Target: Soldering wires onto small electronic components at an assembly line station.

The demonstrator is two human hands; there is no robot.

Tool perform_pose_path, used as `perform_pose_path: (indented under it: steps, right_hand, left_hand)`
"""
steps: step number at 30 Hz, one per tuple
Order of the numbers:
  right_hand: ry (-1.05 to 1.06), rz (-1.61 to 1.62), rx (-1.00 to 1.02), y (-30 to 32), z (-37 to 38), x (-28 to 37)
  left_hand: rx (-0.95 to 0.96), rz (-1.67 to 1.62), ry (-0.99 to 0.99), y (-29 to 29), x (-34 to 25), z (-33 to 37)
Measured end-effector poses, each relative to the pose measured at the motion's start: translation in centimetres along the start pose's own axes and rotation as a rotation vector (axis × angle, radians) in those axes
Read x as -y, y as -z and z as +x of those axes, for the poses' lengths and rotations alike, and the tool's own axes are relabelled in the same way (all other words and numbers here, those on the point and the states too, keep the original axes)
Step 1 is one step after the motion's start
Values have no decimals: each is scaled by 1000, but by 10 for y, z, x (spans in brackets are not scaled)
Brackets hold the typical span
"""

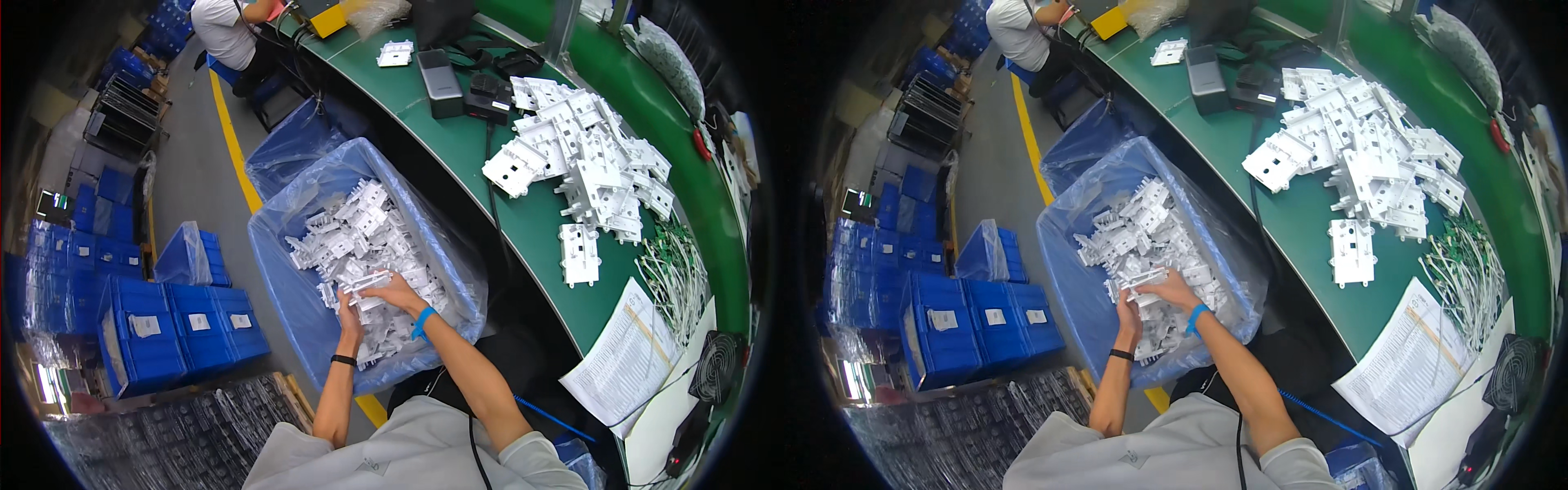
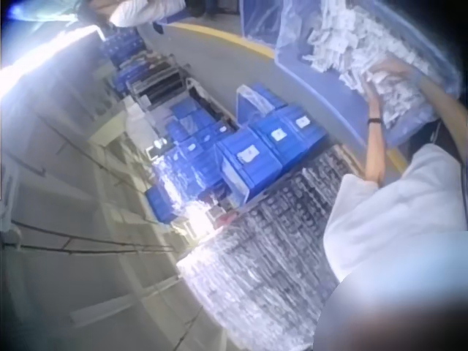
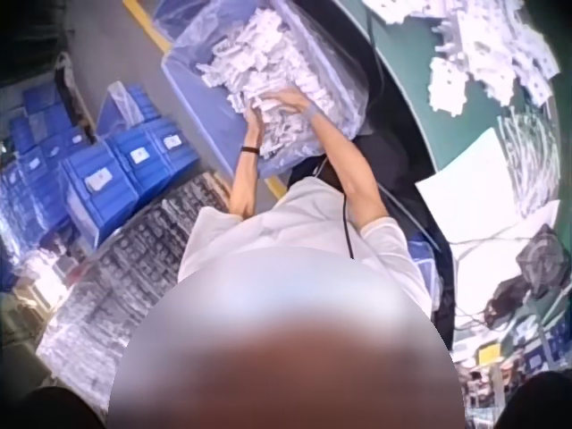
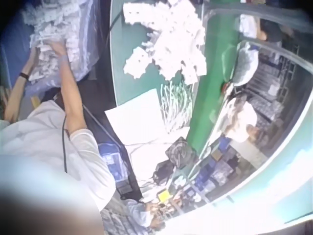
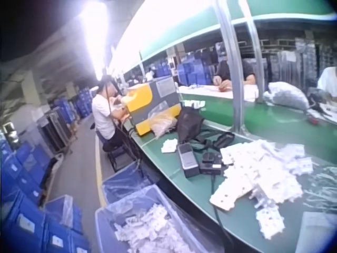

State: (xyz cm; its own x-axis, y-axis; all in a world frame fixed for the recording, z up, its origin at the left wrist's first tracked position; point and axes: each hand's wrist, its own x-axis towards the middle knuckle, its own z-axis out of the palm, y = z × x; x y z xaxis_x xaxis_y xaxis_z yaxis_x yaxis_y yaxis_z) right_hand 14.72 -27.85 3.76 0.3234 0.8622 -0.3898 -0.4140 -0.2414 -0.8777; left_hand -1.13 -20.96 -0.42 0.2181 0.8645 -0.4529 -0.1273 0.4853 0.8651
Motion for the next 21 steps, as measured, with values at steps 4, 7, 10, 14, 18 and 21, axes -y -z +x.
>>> perform_pose_path:
  steps: [4, 7, 10, 14, 18, 21]
  right_hand:
    - [105, 207, 57, -5, -13, 35]
    - [224, 185, 10, -9, -23, 66]
    - [338, 208, 82, -7, -42, 110]
    - [591, -23, 4, 8, -84, 184]
    - [834, -69, -95, 34, -134, 265]
    - [977, -91, -215, 64, -179, 320]
  left_hand:
    - [135, -4, -163, -19, -33, -16]
    - [175, -38, -283, -39, -66, -27]
    - [254, -32, -438, -64, -99, -45]
    - [372, -89, -561, -113, -148, -77]
    - [548, -235, -627, -182, -188, -103]
    - [650, -404, -560, -255, -210, -123]
